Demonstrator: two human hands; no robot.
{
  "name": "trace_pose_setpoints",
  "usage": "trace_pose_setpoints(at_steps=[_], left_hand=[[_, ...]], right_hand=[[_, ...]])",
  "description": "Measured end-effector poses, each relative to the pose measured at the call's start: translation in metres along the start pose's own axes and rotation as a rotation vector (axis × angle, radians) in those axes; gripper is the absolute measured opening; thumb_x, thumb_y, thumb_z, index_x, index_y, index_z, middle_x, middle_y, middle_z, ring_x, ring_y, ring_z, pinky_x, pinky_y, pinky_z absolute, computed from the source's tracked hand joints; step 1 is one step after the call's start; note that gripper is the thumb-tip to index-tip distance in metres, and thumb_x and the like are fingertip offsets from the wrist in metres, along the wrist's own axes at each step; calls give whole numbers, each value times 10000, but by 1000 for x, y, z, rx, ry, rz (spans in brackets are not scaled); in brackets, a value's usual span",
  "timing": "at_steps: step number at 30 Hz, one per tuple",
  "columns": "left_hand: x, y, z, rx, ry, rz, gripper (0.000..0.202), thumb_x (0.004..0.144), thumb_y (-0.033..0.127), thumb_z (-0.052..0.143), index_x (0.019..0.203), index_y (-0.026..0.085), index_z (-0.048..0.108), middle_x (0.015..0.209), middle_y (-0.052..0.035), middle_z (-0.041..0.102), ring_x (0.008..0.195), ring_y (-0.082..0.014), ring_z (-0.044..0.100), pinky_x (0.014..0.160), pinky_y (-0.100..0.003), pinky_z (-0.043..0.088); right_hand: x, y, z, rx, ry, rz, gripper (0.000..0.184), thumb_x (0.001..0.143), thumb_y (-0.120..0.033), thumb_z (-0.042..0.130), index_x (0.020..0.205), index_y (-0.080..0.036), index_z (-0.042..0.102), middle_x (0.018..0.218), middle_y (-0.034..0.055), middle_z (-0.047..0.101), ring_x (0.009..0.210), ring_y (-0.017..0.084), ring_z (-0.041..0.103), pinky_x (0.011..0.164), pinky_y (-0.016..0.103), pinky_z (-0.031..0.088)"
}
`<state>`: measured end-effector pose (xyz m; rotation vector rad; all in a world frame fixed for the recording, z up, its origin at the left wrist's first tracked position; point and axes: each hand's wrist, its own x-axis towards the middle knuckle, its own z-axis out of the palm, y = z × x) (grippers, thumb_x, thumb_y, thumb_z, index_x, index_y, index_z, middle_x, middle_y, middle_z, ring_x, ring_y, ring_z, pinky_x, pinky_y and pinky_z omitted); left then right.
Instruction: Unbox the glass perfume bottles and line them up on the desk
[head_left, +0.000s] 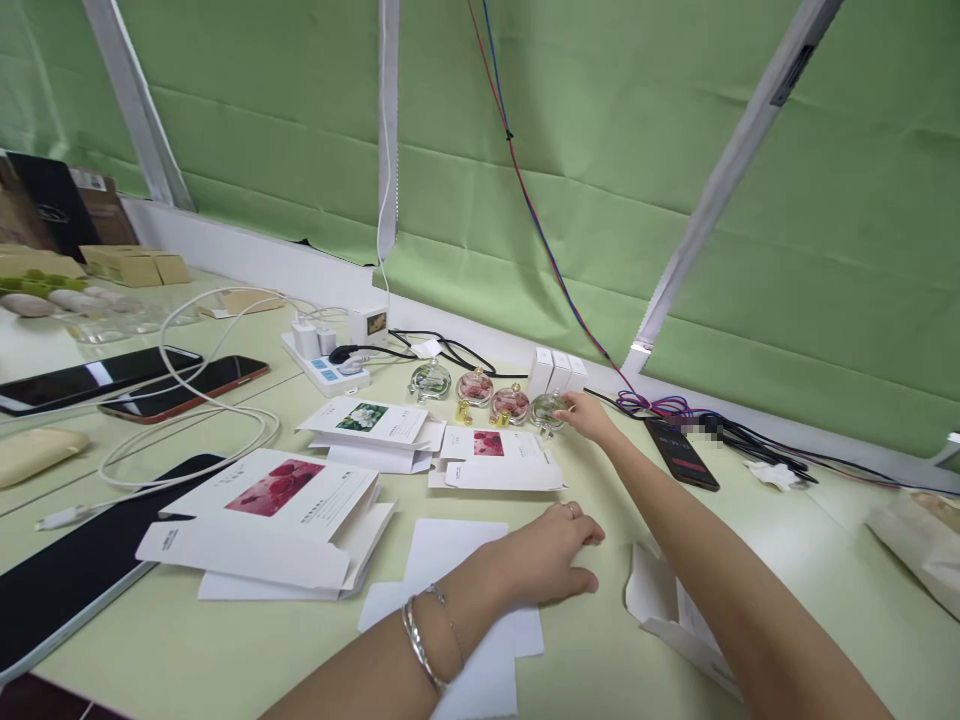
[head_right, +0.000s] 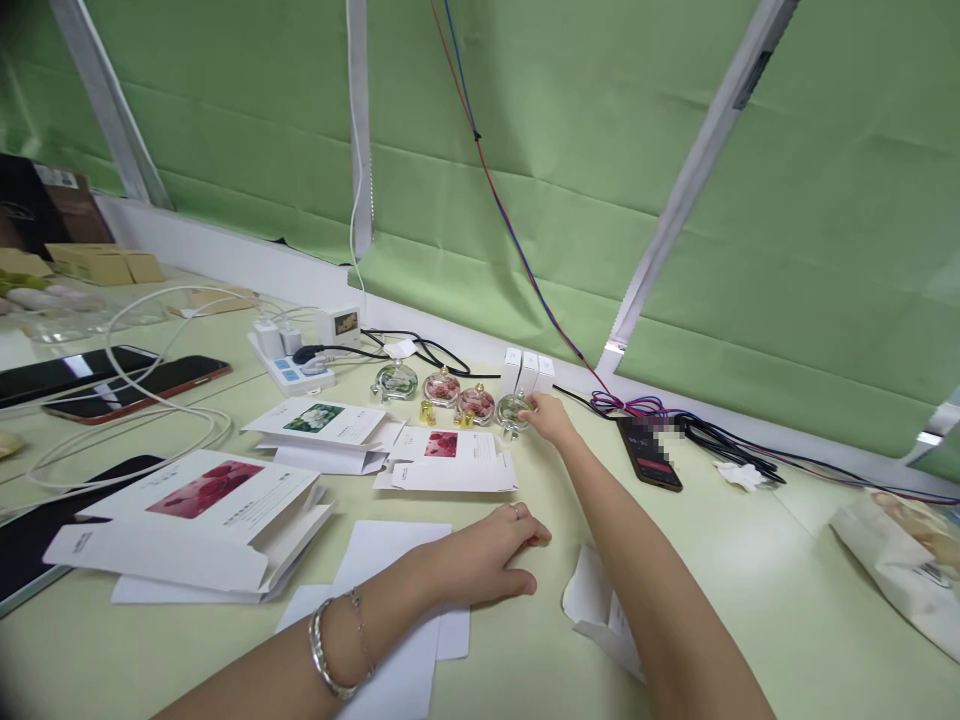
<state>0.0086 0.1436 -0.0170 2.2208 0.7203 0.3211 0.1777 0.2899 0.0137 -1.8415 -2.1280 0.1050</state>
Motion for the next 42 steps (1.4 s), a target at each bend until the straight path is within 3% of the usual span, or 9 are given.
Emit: trace_pose_setpoints(at_steps=[6,11,16,21,24,26,32,37,42], left_hand=[[0,2,-3,4,-8,-2,466,739,315,583,1188,220,504,1160,-78,499,1056,-249,484,860,-347,408],[0,3,-3,33,13,9,426,743,300,566,1159,214,525,1127,-78,515,999,-239,515,829,-331,417],[2,2,-4,19,25,16,411,739,298,562,1141,220,533,1120,-70,518,1027,-233,504,856,-328,406],[1,6,-6,-44,49,34,419,724,314,591,1122,196,538,1028,-59,550,950,-219,528,823,-320,416],[-1,12,-7,-150,100,-12,772,668,403,667,1322,201,310,1117,-73,497,971,-215,516,823,-324,426],[-1,15,-8,-133,247,-13,872,657,418,683,1356,218,203,1158,-83,446,970,-212,510,808,-334,435],[1,18,-17,157,628,152,220,781,253,558,989,213,497,1030,-54,489,982,-204,486,810,-316,425],[4,17,-15,248,659,209,145,734,166,563,848,202,481,856,-24,519,814,-176,501,697,-290,433],[7,12,-12,362,959,483,177,750,47,465,664,192,410,741,-18,460,716,-151,454,616,-264,397]], right_hand=[[-40,5,-32,19,-51,25,460,773,-339,592,1174,-123,529,1213,160,557,1003,231,586,849,332,429],[-152,38,-83,85,-359,58,695,693,-496,627,1292,-196,441,1362,132,427,1224,290,426,977,410,364],[-238,35,-76,43,-548,203,1079,532,-355,742,1428,-231,153,1289,164,467,1130,350,488,900,464,412],[-220,-1,-57,328,-108,212,992,598,-371,688,1396,-207,124,1334,149,365,1241,311,352,1010,465,312],[-189,-27,-46,922,309,345,865,654,-473,654,1311,-270,128,1259,102,421,1131,250,478,937,430,419],[-176,-43,-35,1363,401,410,723,649,-485,668,1194,-316,223,1122,33,501,994,218,561,814,414,503],[-180,-61,-18,2012,341,474,381,705,-448,661,930,-257,420,828,-15,612,758,169,613,646,339,543],[-186,-59,-20,2069,345,501,288,725,-394,664,888,-235,488,785,-15,647,746,174,626,653,347,548],[-183,-62,-21,2185,415,494,123,809,-311,557,844,-193,547,776,7,684,717,142,645,654,275,547]])
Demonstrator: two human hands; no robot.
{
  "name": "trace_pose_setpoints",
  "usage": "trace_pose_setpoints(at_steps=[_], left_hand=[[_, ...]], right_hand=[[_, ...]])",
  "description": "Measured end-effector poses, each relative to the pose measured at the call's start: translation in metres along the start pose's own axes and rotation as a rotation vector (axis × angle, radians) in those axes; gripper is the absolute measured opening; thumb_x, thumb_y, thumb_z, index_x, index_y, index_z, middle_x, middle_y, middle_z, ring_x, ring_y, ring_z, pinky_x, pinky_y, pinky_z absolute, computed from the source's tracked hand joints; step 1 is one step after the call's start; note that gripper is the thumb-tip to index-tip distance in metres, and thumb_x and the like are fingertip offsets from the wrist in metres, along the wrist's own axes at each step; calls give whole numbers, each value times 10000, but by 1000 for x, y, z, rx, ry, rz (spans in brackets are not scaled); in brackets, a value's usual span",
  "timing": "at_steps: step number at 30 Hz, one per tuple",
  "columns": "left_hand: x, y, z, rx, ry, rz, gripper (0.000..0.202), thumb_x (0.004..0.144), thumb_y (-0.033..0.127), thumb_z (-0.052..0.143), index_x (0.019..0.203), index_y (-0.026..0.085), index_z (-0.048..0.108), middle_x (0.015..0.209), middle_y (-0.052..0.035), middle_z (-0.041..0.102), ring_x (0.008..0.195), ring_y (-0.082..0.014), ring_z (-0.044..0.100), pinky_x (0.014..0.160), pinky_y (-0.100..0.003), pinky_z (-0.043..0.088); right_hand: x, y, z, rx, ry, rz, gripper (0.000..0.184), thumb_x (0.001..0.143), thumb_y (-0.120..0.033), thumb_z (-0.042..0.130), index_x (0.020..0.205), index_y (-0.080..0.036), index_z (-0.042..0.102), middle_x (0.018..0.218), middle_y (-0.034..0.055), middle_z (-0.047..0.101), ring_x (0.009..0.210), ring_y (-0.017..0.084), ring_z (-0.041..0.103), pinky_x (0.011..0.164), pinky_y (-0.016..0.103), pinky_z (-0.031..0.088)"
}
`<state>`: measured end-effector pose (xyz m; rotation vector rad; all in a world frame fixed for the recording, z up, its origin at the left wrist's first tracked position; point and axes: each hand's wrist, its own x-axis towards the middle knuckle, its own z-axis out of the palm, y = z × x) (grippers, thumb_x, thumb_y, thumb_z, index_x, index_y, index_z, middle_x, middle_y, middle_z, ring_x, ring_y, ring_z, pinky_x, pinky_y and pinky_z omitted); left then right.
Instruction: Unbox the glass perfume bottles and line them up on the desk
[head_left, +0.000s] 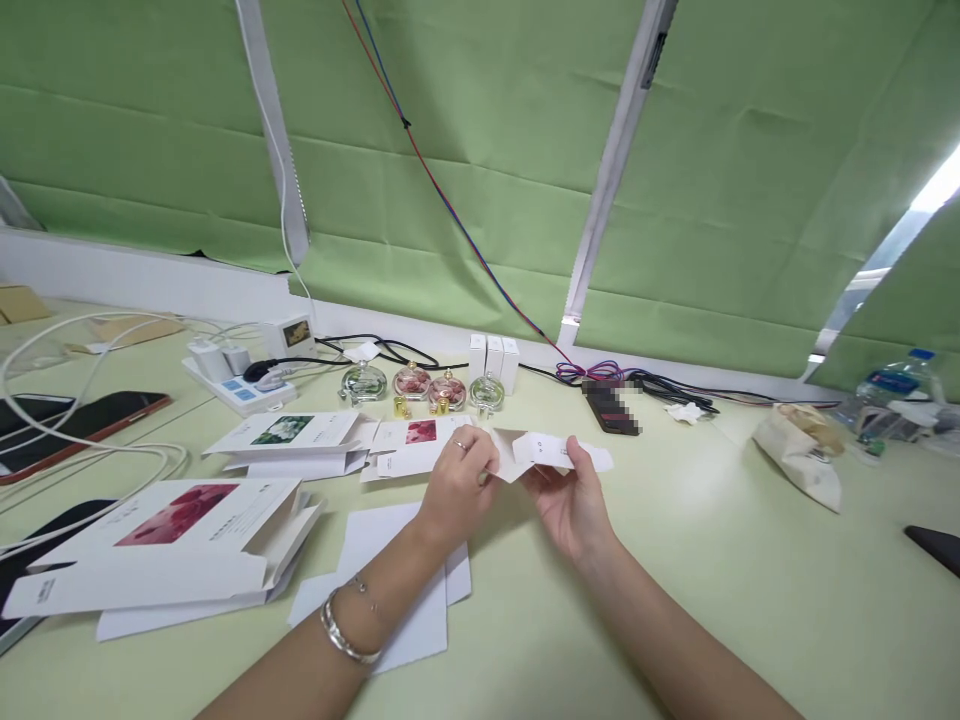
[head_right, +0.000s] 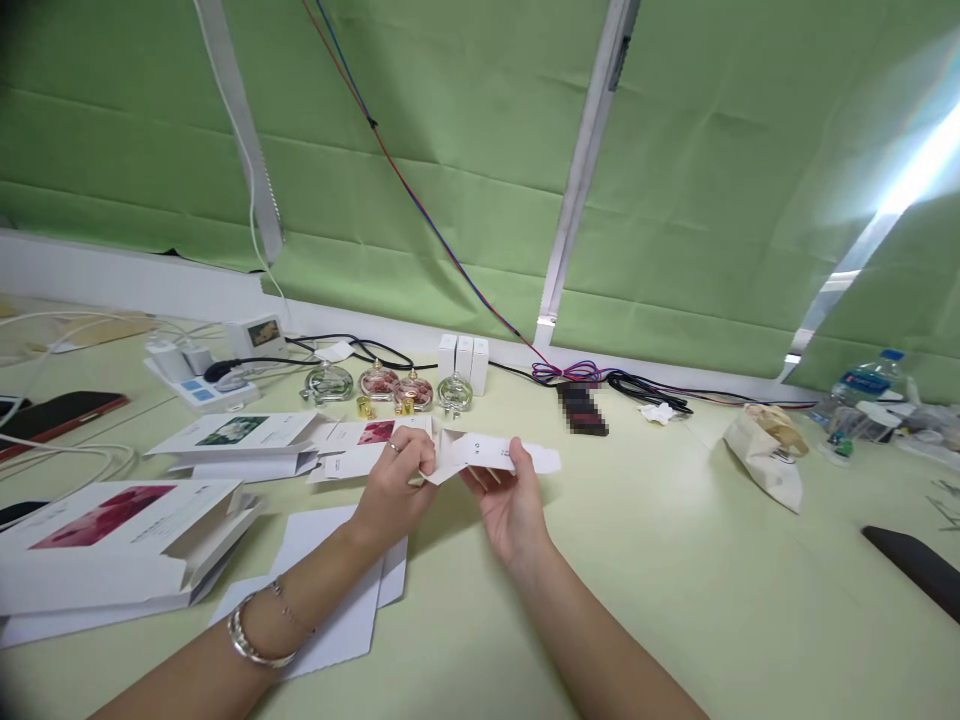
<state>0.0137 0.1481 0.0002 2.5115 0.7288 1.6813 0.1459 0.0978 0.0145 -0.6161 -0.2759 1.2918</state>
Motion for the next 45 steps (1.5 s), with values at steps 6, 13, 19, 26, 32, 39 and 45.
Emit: trace_pose_setpoints(at_steps=[6,13,19,26,32,39,45], left_hand=[[4,-4,-5,159,-143,334,253,755,-6,454,579,176,438,660,1,509,669,-134,428,605,-262,330],[4,-1,-2,181,-173,308,189,755,24,496,653,182,496,687,-1,524,723,-151,443,684,-300,359],[5,4,-6,-98,-166,-96,237,752,362,615,781,198,446,826,-11,435,789,-161,460,682,-313,451],[1,2,-7,-410,-249,-289,342,817,192,491,1058,250,257,1061,-43,379,880,-125,526,659,-270,517],[26,27,-36,-61,-246,207,338,801,169,522,1111,232,404,1120,-93,401,994,-197,492,714,-335,529],[58,63,-124,91,451,296,245,722,138,569,950,226,558,872,-11,527,841,-173,543,713,-366,495],[-3,80,-140,280,-109,85,388,796,174,478,1168,281,511,1008,-25,620,936,-203,581,762,-345,515]], right_hand=[[2,-2,-2,-36,-9,74,186,830,-202,482,984,-164,580,889,39,704,766,132,661,664,233,548],[15,-8,-10,-160,132,-122,207,722,-65,551,898,-167,589,857,25,709,840,168,656,803,322,528],[15,-16,-16,-337,30,-320,335,673,-191,662,990,-197,554,960,28,692,924,193,630,862,387,486],[14,-12,-15,-483,-208,-384,394,725,-370,640,1059,-191,532,1011,70,667,850,207,638,756,375,504],[29,-41,-15,-780,-83,-748,346,826,-460,477,995,-177,583,926,51,657,796,181,597,688,298,461],[1,-26,53,-1491,-809,-550,332,887,-415,377,865,-206,635,843,1,673,729,148,586,601,240,404],[-3,64,57,-2025,-1034,-588,298,902,-375,353,974,-215,594,874,44,639,740,183,573,592,270,400]])
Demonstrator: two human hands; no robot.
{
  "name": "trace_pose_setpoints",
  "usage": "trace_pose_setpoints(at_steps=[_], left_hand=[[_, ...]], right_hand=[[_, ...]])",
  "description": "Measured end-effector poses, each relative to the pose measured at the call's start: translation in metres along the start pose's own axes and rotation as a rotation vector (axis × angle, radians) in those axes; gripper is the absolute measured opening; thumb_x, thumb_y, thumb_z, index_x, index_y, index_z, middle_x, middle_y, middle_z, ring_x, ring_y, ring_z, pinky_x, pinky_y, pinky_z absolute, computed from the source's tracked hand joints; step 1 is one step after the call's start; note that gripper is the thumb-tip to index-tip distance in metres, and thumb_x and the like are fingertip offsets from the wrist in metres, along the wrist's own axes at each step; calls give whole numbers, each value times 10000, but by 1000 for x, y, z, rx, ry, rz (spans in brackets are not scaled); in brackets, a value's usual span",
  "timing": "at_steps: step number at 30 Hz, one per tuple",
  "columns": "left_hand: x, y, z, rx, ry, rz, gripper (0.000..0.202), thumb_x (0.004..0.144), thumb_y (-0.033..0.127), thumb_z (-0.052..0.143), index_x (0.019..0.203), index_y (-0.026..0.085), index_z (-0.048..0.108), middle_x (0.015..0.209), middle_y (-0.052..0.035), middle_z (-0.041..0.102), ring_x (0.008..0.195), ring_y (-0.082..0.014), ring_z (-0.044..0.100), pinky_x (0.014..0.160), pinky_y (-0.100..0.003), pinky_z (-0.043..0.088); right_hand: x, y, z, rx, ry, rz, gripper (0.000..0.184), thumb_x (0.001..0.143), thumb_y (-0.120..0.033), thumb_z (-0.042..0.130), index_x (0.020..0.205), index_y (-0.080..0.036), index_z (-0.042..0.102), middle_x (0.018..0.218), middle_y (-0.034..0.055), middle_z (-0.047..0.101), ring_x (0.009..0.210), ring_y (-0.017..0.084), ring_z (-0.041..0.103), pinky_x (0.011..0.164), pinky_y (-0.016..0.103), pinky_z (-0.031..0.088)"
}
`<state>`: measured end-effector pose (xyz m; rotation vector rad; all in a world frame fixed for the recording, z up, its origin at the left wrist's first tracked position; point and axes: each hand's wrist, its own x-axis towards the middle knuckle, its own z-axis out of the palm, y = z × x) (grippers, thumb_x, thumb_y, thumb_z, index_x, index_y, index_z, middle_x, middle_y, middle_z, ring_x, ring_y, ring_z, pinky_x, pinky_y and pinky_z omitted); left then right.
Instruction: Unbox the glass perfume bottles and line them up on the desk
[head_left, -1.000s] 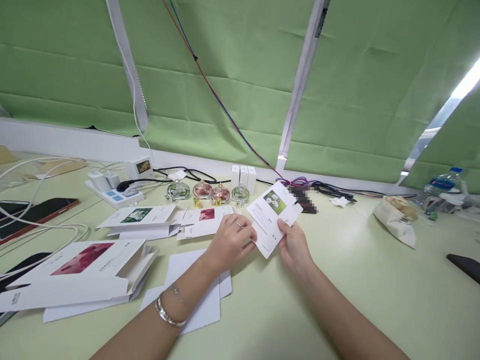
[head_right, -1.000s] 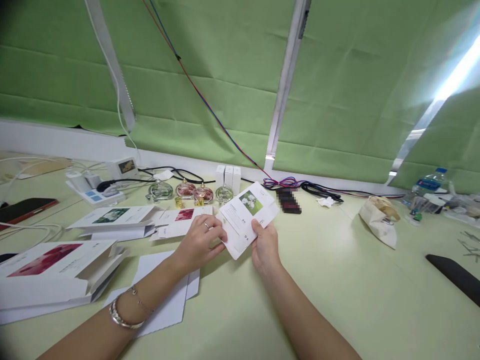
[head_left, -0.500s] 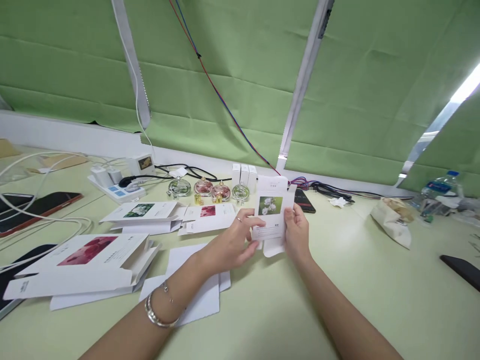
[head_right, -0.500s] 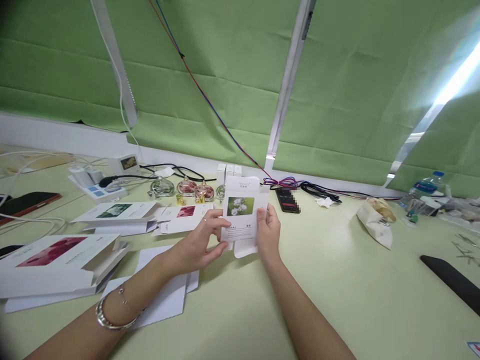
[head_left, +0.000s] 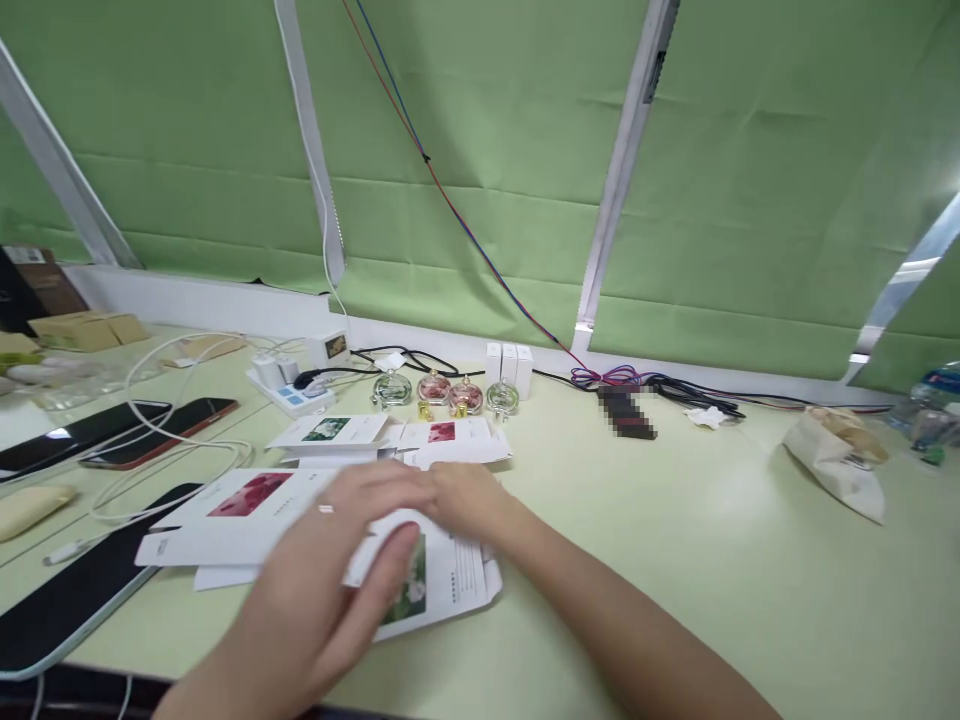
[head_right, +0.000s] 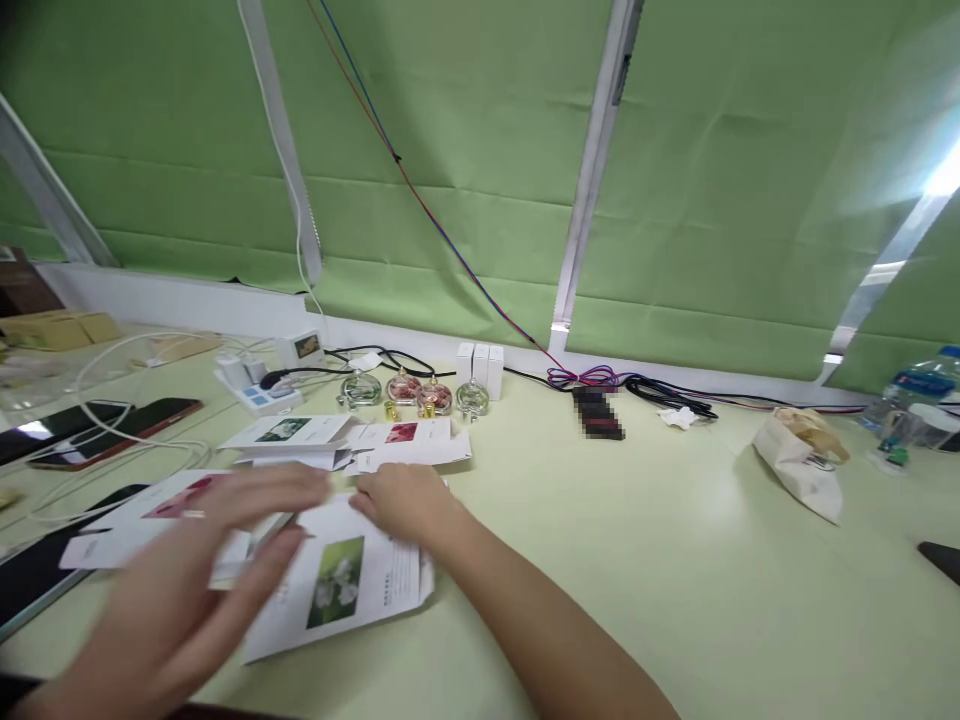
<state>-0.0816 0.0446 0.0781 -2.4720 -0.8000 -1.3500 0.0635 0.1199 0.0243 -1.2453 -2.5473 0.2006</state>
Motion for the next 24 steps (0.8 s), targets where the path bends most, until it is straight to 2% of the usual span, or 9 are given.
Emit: trace_pose_setpoints(at_steps=[2,4,6,9,14,17,19,21,24], left_hand=[[-34,-5,20,157,-291,-129,468,842,287,464,1305,278,404,1215,-35,573,1071,-233,551,848,-364,494],[-68,-15,41,253,-455,-137,593,848,391,453,1393,235,279,1334,-66,484,1161,-267,502,901,-385,462],[-94,-25,57,324,-535,-167,679,858,445,420,1429,180,167,1399,-90,385,1237,-288,424,963,-409,409],[-111,-33,66,373,-597,-189,665,873,479,374,1423,174,159,1427,-83,311,1279,-292,361,1004,-426,360],[-102,-42,59,344,-675,-234,586,888,477,334,1398,207,233,1430,-59,291,1296,-271,334,1030,-419,332],[-94,-45,53,306,-733,-279,556,897,457,320,1393,223,230,1432,-48,281,1311,-258,305,1047,-420,313],[-88,-45,49,283,-785,-308,553,901,453,308,1395,220,218,1437,-47,264,1320,-248,288,1059,-415,297],[-79,-43,45,264,-848,-336,559,903,451,290,1395,192,224,1442,-61,239,1325,-247,273,1065,-413,288],[-56,-38,39,271,-858,-370,578,902,431,267,1397,135,230,1455,-91,170,1343,-257,208,1066,-423,282]], right_hand=[[2,0,26,-70,40,62,249,887,-306,393,1033,-194,561,923,64,613,754,190,565,623,291,421],[-1,0,42,-107,112,109,203,873,-218,409,1006,-159,550,950,87,591,833,209,545,697,319,430],[-5,0,47,-137,190,142,160,864,-175,419,961,-146,544,948,96,580,875,220,520,738,336,426],[-13,-3,41,-155,278,117,132,863,-160,419,927,-160,534,920,77,572,846,207,500,724,326,420],[-41,6,19,-163,405,-3,172,859,-158,378,840,-176,548,824,62,567,768,199,475,682,324,389],[-61,33,10,-56,505,71,230,870,-173,331,847,-170,560,806,74,576,768,203,485,706,345,398],[-68,55,7,87,579,224,268,889,-207,302,953,-157,557,891,94,590,847,209,509,772,366,418],[-70,74,8,193,587,352,326,903,-242,288,1133,-154,502,1069,113,573,1000,215,502,868,391,411],[-59,88,10,162,453,311,422,904,-278,308,1309,-192,389,1339,99,427,1241,224,354,1017,429,302]])
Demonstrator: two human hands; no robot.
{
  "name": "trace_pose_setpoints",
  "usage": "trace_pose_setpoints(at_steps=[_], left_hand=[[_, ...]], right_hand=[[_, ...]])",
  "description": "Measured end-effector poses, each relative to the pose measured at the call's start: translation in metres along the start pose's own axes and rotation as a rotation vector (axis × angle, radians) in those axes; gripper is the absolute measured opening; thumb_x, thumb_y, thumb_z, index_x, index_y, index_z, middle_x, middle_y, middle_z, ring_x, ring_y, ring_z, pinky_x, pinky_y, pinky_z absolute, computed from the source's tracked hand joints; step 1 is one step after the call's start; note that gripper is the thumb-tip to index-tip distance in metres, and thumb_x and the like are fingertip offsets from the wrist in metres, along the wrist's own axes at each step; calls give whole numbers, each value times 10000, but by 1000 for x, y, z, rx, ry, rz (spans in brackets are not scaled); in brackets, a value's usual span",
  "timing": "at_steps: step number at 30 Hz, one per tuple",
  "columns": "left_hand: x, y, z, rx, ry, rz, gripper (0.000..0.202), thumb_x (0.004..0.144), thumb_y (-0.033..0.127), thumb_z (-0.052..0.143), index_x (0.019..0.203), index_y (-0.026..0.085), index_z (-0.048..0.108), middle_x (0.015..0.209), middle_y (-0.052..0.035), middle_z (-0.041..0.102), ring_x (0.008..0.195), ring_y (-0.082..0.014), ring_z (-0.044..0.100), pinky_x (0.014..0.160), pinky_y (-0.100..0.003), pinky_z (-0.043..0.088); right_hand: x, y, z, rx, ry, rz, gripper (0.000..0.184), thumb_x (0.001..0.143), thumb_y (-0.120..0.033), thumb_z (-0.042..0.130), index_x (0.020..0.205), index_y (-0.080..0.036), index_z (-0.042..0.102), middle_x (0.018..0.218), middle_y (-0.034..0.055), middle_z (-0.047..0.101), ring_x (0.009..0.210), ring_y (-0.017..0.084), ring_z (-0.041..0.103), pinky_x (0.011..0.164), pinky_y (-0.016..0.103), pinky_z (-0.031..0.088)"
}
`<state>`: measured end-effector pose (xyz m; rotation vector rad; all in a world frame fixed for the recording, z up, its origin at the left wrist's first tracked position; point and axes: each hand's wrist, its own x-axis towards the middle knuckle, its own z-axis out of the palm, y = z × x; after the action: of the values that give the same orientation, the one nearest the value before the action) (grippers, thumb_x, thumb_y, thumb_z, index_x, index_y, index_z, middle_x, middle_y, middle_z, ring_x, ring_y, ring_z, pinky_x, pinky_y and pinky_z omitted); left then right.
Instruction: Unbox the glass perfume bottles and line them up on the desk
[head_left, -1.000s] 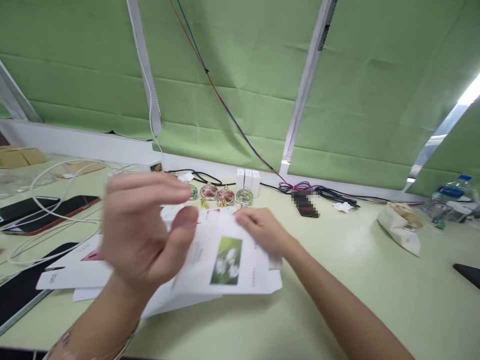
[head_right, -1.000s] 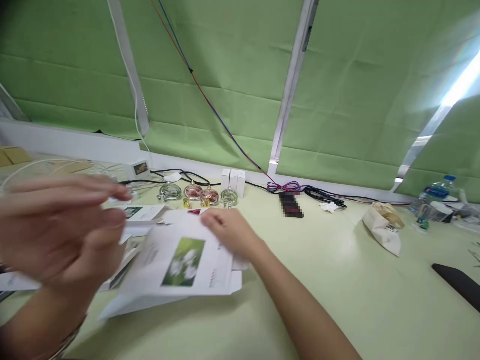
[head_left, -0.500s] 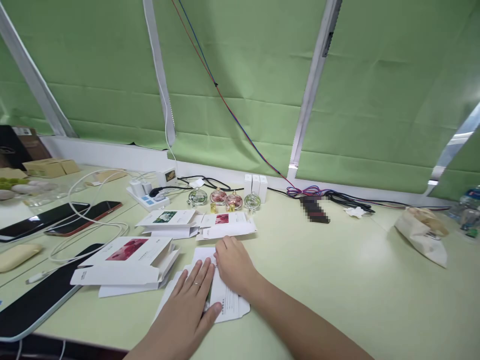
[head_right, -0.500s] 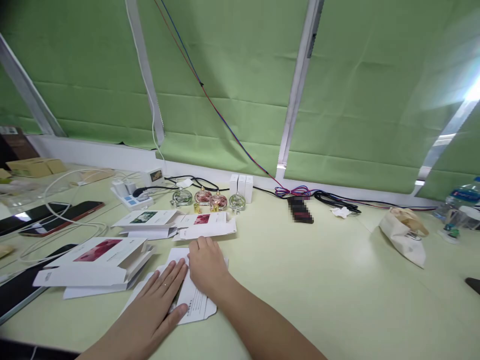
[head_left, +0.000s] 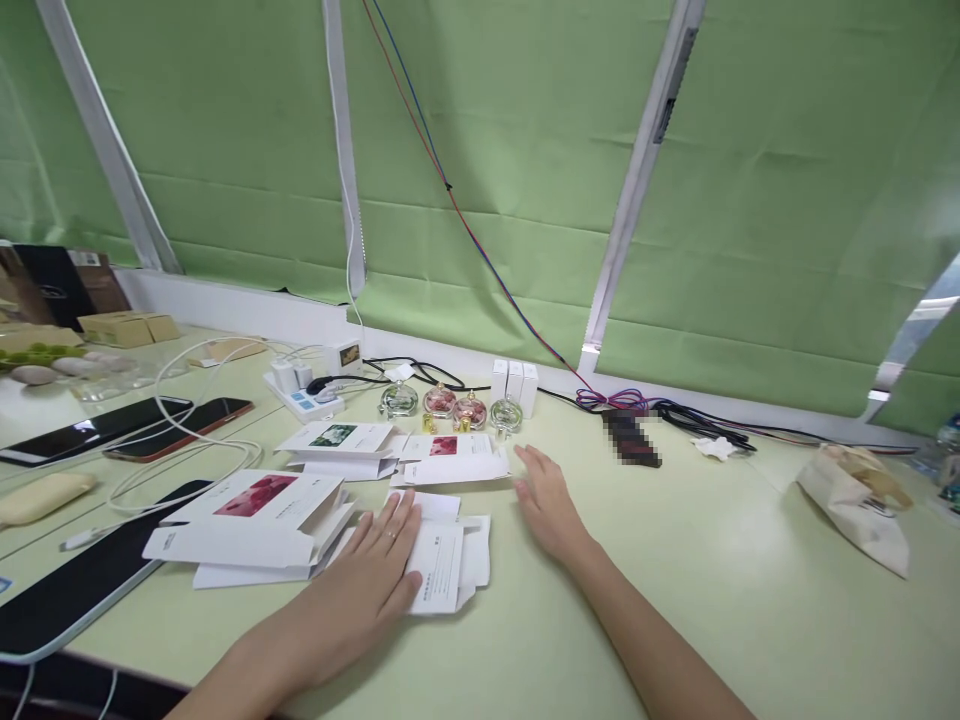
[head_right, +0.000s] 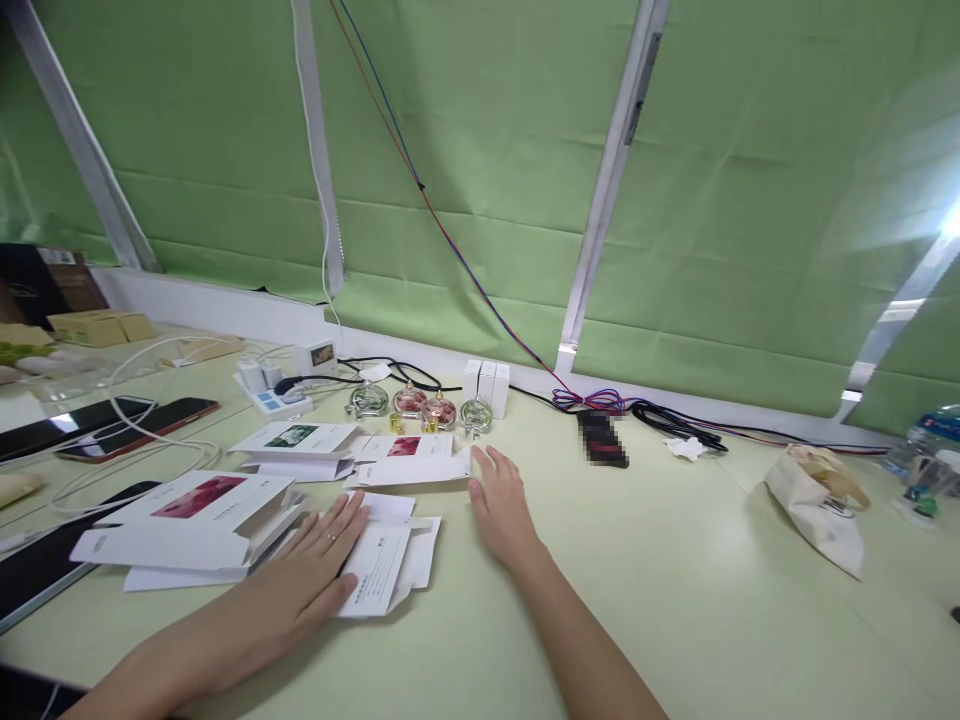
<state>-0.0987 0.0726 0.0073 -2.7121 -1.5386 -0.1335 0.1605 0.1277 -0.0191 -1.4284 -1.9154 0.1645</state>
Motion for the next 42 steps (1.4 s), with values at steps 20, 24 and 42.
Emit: trace_pose_setpoints(at_steps=[20,24,42], left_hand=[[111,5,29,-73,-73,-192,580,913,371,184,1400,59,232,1468,-163,169,1357,-312,117,1069,-509,138],[110,9,36,-42,23,-211,552,901,344,230,1379,75,294,1454,-159,228,1353,-294,172,1072,-497,152],[111,6,42,-27,26,-188,600,900,360,220,1365,-14,276,1447,-203,226,1358,-273,161,1088,-436,149]], right_hand=[[24,-27,27,-109,-479,-123,425,937,-336,235,1313,-267,420,1404,25,396,1301,219,289,1041,473,212],[24,-24,29,-88,-559,-89,478,934,-391,211,1392,-271,279,1481,8,227,1371,237,124,1073,535,74],[19,-23,37,-134,-488,-109,474,925,-383,232,1375,-262,322,1462,1,276,1356,244,187,1068,546,101]])
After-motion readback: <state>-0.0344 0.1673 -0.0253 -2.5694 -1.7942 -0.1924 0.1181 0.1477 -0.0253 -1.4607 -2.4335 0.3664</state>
